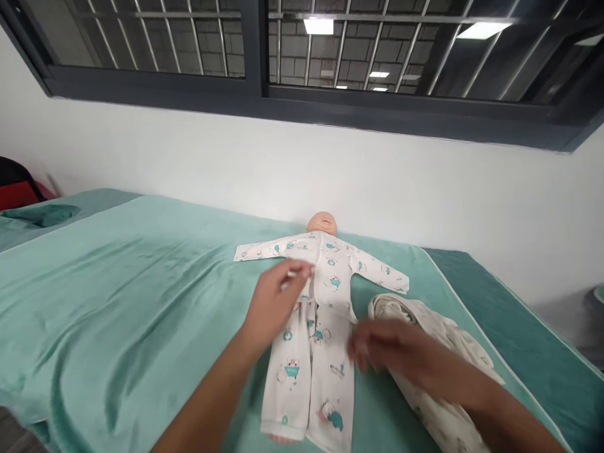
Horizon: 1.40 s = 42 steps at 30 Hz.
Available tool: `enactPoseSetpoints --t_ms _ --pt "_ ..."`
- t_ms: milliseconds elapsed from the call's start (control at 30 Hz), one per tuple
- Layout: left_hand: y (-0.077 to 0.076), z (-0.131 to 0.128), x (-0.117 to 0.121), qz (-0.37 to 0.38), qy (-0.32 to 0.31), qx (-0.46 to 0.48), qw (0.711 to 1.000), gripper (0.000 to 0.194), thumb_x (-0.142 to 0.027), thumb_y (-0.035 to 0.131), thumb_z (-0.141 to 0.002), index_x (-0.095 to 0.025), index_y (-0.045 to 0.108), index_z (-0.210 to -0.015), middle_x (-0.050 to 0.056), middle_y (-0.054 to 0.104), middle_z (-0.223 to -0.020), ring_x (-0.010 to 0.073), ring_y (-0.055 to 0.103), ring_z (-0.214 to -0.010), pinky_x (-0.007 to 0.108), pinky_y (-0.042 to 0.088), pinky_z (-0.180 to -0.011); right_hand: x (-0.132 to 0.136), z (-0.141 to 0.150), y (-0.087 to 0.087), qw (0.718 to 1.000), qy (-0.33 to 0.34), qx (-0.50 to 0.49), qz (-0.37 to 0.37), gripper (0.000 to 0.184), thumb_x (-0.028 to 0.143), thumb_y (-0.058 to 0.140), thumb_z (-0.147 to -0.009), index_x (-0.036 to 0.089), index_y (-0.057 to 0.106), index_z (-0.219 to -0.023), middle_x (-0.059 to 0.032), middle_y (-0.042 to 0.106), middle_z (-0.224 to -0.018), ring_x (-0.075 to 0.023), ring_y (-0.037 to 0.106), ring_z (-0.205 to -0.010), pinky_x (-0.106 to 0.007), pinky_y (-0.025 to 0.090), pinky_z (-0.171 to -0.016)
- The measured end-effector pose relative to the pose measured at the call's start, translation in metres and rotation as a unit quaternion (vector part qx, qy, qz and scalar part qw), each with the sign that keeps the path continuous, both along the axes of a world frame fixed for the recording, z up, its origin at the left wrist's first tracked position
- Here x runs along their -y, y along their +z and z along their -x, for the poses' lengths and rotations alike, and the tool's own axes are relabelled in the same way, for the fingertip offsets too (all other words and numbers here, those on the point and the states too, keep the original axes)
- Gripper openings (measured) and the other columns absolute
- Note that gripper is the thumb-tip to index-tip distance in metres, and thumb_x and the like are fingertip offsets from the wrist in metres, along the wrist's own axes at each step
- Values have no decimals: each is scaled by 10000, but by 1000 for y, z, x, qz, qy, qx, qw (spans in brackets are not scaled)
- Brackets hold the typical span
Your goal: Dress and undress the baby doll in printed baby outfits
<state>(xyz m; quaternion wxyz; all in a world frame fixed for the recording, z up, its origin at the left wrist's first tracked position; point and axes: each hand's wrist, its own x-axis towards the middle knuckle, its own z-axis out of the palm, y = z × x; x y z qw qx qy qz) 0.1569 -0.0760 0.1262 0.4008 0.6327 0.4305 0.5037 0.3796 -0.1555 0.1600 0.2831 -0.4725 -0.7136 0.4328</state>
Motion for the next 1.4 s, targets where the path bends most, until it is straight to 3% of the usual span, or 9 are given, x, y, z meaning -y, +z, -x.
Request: enactPoseSetpoints --t_ms 67,167,233,300,533,733,1000,1200,1400 --pt "-5 -26 -63 -16 30 5 999 208 -296 542 -923 -229 722 -1005 38 754 -1094 205 673 -1044 329 515 -942 -69 7 -11 992 -109 -29 -49 229 388 608 -928 212 704 -817 -36 726 -883 -194 660 -863 -329 506 -806" --pt "-19 -52 -130 -5 49 -25 998 269 -194 500 -905 -190 713 -1068 70 748 -1150 214 677 -1081 362 486 -1028 -157 19 -38 932 -303 -131 -148 158 338 579 -871 223 687 -881 -39 722 -926 -213 646 -931 -379 496 -893" --pt "-29 -60 -151 -26 28 -72 997 294 -198 489 -911 -185 710 -1105 83 730 -1202 225 654 -1147 386 455 -1081 -193 22 -56 907 -358 -136 -173 158 299 547 -839 217 670 -895 -44 716 -939 -216 637 -933 -410 493 -924" --pt "-38 -63 -157 -59 -1 -123 991 323 -233 460 -937 -191 703 -1145 83 698 -1270 233 606 -1227 408 419 -1125 -209 21 -69 911 -350 -115 -186 184 289 520 -833 219 667 -917 -49 718 -988 -219 631 -956 -431 490 -944" --pt "-45 -61 -153 -68 -31 -180 981 407 -259 368 -989 -248 662 -1271 39 609 -1413 224 503 -1343 425 360 -1177 -208 19 -75 930 -312 -23 -195 289 286 464 -883 241 694 -1052 -63 714 -1160 -255 598 -1096 -478 439 -1010" --pt "-44 -60 -153 -62 -39 -193 978 452 -218 357 -974 -285 657 -1304 13 586 -1445 238 479 -1365 443 357 -1176 -206 21 -72 943 -286 -24 -171 368 254 416 -917 265 679 -1174 -40 703 -1241 -242 594 -1176 -445 417 -1031" --pt "-41 -60 -148 -63 -43 -196 978 450 -174 371 -951 -343 743 -1139 -26 581 -1445 245 473 -1383 440 361 -1173 -206 21 -73 941 -290 -41 -170 327 230 421 -899 253 672 -1107 -45 714 -1194 -246 610 -1128 -438 433 -991" --pt "-41 -62 -142 -79 3 -147 986 379 -207 407 -965 -261 678 -1224 25 664 -1321 209 561 -1276 394 426 -1109 -207 22 -73 929 -313 -65 -187 308 222 440 -859 225 683 -1049 -65 716 -1135 -244 608 -1080 -415 443 -969" --pt "-40 -61 -131 -72 15 -121 990 270 -218 456 -958 -259 707 -1048 21 688 -1268 210 581 -1242 380 421 -1095 -209 20 -77 920 -328 -108 -185 253 210 473 -826 223 678 -975 -49 725 -1049 -219 632 -976 -370 467 -911"
